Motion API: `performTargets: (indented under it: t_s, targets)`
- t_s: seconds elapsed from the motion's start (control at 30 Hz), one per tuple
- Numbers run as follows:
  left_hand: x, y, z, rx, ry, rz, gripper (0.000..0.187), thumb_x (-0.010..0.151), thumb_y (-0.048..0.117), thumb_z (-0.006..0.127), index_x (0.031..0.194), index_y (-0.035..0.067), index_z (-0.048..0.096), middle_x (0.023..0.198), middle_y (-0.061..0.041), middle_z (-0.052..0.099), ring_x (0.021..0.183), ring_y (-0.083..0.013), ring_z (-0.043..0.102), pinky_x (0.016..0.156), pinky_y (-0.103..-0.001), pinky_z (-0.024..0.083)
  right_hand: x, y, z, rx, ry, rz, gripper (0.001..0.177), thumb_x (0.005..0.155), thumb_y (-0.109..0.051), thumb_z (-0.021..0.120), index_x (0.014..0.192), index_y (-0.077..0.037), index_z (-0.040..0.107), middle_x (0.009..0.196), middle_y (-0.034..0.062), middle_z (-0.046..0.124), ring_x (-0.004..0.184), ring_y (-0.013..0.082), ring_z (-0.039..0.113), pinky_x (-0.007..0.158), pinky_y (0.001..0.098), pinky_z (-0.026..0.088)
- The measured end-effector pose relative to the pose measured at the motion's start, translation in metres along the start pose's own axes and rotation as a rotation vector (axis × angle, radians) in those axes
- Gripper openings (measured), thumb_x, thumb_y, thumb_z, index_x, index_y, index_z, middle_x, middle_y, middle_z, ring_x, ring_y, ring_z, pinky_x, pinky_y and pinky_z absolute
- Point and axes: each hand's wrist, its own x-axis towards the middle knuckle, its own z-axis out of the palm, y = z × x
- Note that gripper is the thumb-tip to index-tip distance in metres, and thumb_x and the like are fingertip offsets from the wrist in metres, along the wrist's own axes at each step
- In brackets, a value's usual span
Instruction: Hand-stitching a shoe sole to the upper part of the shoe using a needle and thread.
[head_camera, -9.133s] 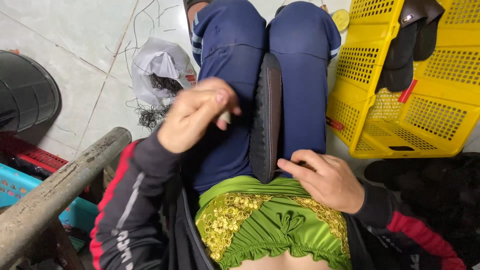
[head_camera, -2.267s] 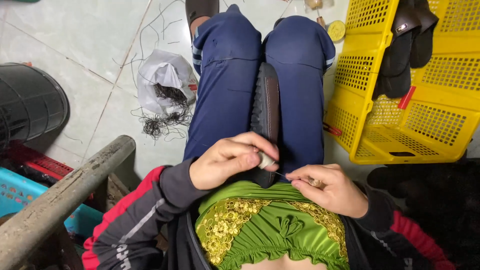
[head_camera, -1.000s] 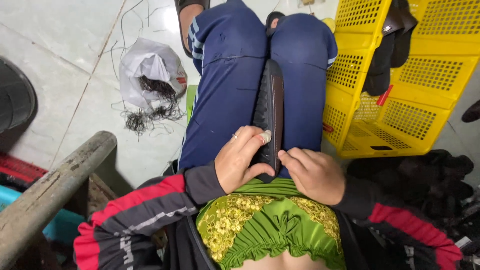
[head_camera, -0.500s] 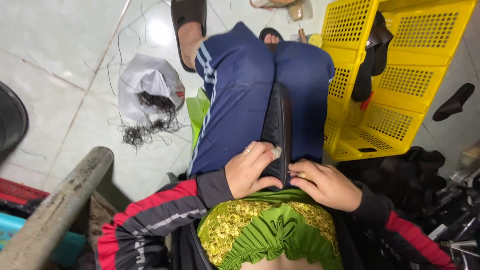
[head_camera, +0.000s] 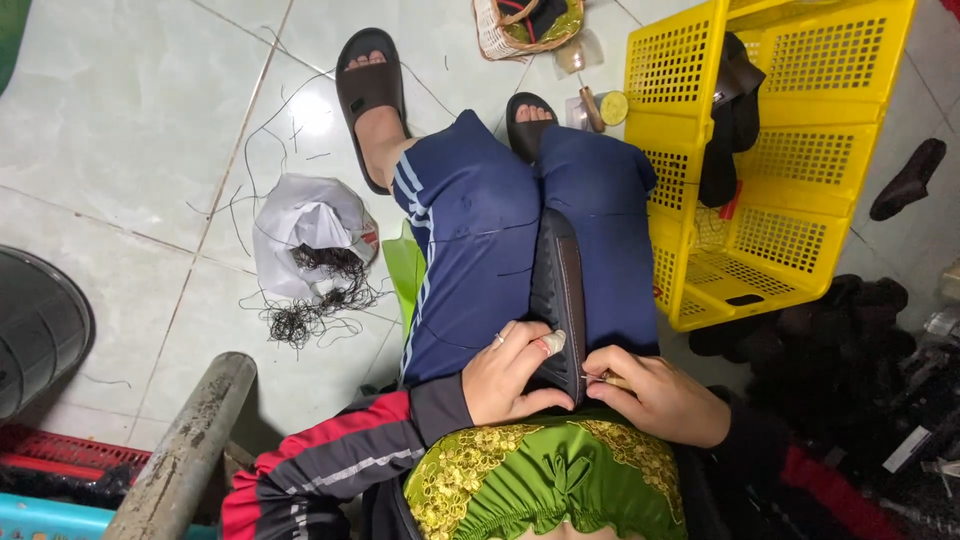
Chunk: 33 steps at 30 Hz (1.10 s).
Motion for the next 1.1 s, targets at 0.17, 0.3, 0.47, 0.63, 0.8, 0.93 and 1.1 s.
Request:
performTargets:
  t_s: [0.17,0.3,0.47,0.63,0.8,0.93,1.1]
  targets:
    - [0.001,0.008,-0.006,-0.027,-0.043,-0.096,0.063,0.073,0.033,0.078,0.117,-0.004,0.052,0.109,-0.015,0.051,0.093,-0.0284,0.053,0.082,-0.032,0.046,-0.001,-0.001,0.002,-0.056,0.043,0.011,0.021,0.082,-0.021,0.064,0.099,-0.012,0.056,0.095,0.0000,0.077,0.076,0.0145,0.078,0.059,0.0279,0.058]
    - [0.003,0.011,-0.005,-0.023,-0.032,-0.089,0.064,0.074,0.034,0.077,0.118,-0.004,0.051,0.110,-0.015,0.051,0.094,-0.0289,0.053,0.082,-0.033,0.046,-0.004,0.001,0.001,-0.166,0.074,-0.020,0.027,0.081,-0.027,0.064,0.103,-0.013,0.056,0.092,-0.0008,0.076,0.070,0.0175,0.074,0.058,0.0301,0.055]
    - [-0.002,0.012,-0.004,0.050,0.043,0.031,0.048,0.083,0.039,0.068,0.098,-0.005,0.055,0.103,-0.021,0.053,0.086,-0.0395,0.059,0.071,-0.039,0.053,-0.008,0.012,0.006,-0.250,0.062,-0.173,0.030,0.088,-0.026,0.059,0.117,-0.016,0.055,0.094,0.0151,0.069,0.085,0.0395,0.068,0.057,0.0490,0.058]
    - [-0.010,0.024,-0.013,0.211,-0.038,-0.073,0.026,0.089,0.023,0.066,0.070,0.008,0.056,0.093,-0.008,0.053,0.071,-0.0228,0.056,0.054,-0.030,0.051,-0.008,0.020,0.009,-0.441,0.268,-0.439,0.027,0.089,-0.025,0.059,0.113,-0.011,0.061,0.094,0.0119,0.065,0.071,0.0351,0.068,0.049,0.0436,0.056]
    - [-0.006,0.048,-0.016,-0.711,0.003,-0.395,0.016,0.089,0.013,0.063,0.084,-0.002,0.060,0.105,-0.018,0.063,0.074,-0.0227,0.066,0.044,-0.022,0.051,-0.004,0.038,0.011,-0.335,0.325,-0.543,0.027,0.087,-0.021,0.063,0.110,-0.009,0.063,0.091,0.0078,0.065,0.069,0.0313,0.067,0.047,0.0390,0.055]
    - [-0.013,0.039,0.005,-0.699,0.060,-0.445,0.008,0.090,0.003,0.061,0.093,-0.003,0.065,0.088,-0.015,0.062,0.069,-0.0173,0.064,0.040,-0.020,0.048,0.001,0.066,0.023,-0.295,0.432,-0.632,0.029,0.083,-0.019,0.068,0.110,-0.009,0.065,0.094,0.0059,0.068,0.070,0.0273,0.068,0.049,0.0343,0.055]
    - [-0.023,0.027,0.035,-0.329,0.060,-0.613,0.035,0.079,0.003,0.069,0.108,0.002,0.049,0.078,-0.013,0.067,0.063,-0.0232,0.063,0.040,-0.030,0.047,0.004,0.055,0.020,-0.251,0.546,-0.747,0.028,0.078,-0.011,0.074,0.104,-0.005,0.070,0.092,0.0096,0.069,0.068,0.0268,0.067,0.055,0.0344,0.055]
